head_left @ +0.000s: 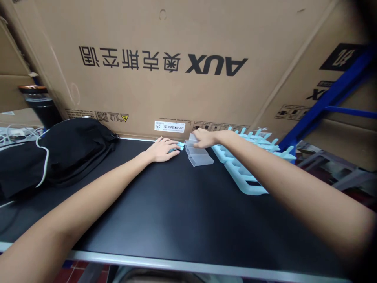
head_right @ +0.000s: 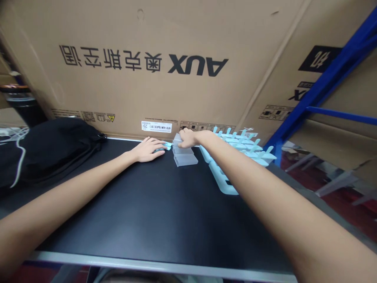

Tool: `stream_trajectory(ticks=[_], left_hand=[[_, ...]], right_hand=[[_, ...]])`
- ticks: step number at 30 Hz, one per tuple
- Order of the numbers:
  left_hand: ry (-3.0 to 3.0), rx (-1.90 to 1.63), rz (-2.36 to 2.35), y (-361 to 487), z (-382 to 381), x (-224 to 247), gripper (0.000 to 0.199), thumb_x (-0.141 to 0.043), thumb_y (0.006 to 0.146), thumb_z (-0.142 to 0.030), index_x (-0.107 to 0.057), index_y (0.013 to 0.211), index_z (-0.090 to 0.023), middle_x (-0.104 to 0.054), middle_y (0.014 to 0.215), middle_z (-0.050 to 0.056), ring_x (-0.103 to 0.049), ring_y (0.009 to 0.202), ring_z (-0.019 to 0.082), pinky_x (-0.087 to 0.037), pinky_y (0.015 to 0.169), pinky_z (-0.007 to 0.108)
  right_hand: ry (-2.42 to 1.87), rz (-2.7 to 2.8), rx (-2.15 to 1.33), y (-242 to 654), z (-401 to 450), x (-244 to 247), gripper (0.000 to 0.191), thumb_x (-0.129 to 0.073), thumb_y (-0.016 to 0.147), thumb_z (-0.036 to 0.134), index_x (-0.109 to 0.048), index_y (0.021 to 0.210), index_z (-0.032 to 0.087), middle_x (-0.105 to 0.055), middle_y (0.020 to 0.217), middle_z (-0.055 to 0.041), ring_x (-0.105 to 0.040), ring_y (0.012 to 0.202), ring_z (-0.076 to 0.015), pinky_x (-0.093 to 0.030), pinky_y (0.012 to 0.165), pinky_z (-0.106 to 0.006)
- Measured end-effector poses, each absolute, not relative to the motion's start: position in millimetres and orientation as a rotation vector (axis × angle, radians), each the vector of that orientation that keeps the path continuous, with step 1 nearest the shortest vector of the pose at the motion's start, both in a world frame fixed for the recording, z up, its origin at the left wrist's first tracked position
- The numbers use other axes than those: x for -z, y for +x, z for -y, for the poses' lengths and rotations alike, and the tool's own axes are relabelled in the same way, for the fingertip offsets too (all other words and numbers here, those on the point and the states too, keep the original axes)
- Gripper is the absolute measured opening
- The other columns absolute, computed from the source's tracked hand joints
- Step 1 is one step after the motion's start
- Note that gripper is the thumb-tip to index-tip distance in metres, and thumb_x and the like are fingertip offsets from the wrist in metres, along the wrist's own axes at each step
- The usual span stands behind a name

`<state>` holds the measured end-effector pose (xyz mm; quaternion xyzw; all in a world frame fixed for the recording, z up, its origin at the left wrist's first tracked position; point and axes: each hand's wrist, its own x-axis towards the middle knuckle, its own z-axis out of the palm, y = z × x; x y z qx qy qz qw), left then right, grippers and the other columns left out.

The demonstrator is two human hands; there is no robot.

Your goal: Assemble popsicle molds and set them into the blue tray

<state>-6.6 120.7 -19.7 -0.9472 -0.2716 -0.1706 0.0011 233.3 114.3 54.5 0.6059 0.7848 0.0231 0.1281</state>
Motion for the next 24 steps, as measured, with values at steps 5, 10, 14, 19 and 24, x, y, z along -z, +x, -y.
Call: stream_trajectory(ticks=[5,10,14,19,24], left_hand=[[-2.959,0.606,0.866,-10.8,-121.2,20.7,0.038,-0.036,0.096,-0.048,-0.062,0.113,-0.026,-0.061,0.125,0.002,-0.049,0.117,0.025,-0.034,0.104,0.042],[-2.858,0.678,1.001,-10.8,-120.9,22.2,0.036,-0.04,0.094,-0.047,-0.063,0.105,-0.022,-0.059,0.115,0.008,-0.05,0.11,0.027,-0.039,0.099,0.043],[-2.822,0.702,1.062,-11.1,-122.1,24.2,0.035,-0.041,0.093,-0.047,-0.062,0.103,-0.022,-0.058,0.112,0.008,-0.05,0.106,0.027,-0.04,0.096,0.045],[-2.814,0.734,0.95,-12.7,-117.9,19.8,0.032,-0.04,0.094,-0.043,-0.061,0.107,-0.021,-0.058,0.117,0.008,-0.049,0.111,0.026,-0.039,0.099,0.043],[-2.88,0.589,0.545,-8.0,-106.8,10.8,0.034,-0.034,0.099,-0.039,-0.061,0.112,-0.024,-0.062,0.122,0.005,-0.051,0.118,0.022,-0.031,0.107,0.039]], right_hand=[[1.702,-2.27,-0.298,227.3,-103.4,-57.7,0.068,-0.06,0.073,0.037,-0.044,0.135,0.015,-0.043,0.134,-0.0202,-0.039,0.126,-0.0387,-0.04,0.097,-0.051],[1.619,-2.341,-0.466,222.6,-95.4,-63.8,0.051,-0.059,0.076,0.032,-0.049,0.124,0.017,-0.048,0.13,-0.018,-0.04,0.122,-0.0353,-0.044,0.087,-0.045],[1.658,-2.338,-0.412,219.8,-97.2,-64.3,0.05,-0.061,0.075,0.032,-0.049,0.121,0.015,-0.053,0.125,-0.0181,-0.051,0.113,-0.0318,-0.045,0.077,-0.038],[1.661,-2.369,-0.347,221.6,-103.3,-61.0,0.06,-0.066,0.072,0.033,-0.046,0.128,0.018,-0.056,0.129,-0.0149,-0.055,0.115,-0.0302,-0.045,0.078,-0.036],[1.68,-2.381,-0.353,222.7,-105.2,-63.8,0.062,-0.068,0.073,0.04,-0.049,0.127,0.02,-0.058,0.126,-0.0145,-0.053,0.117,-0.0314,-0.046,0.076,-0.036]])
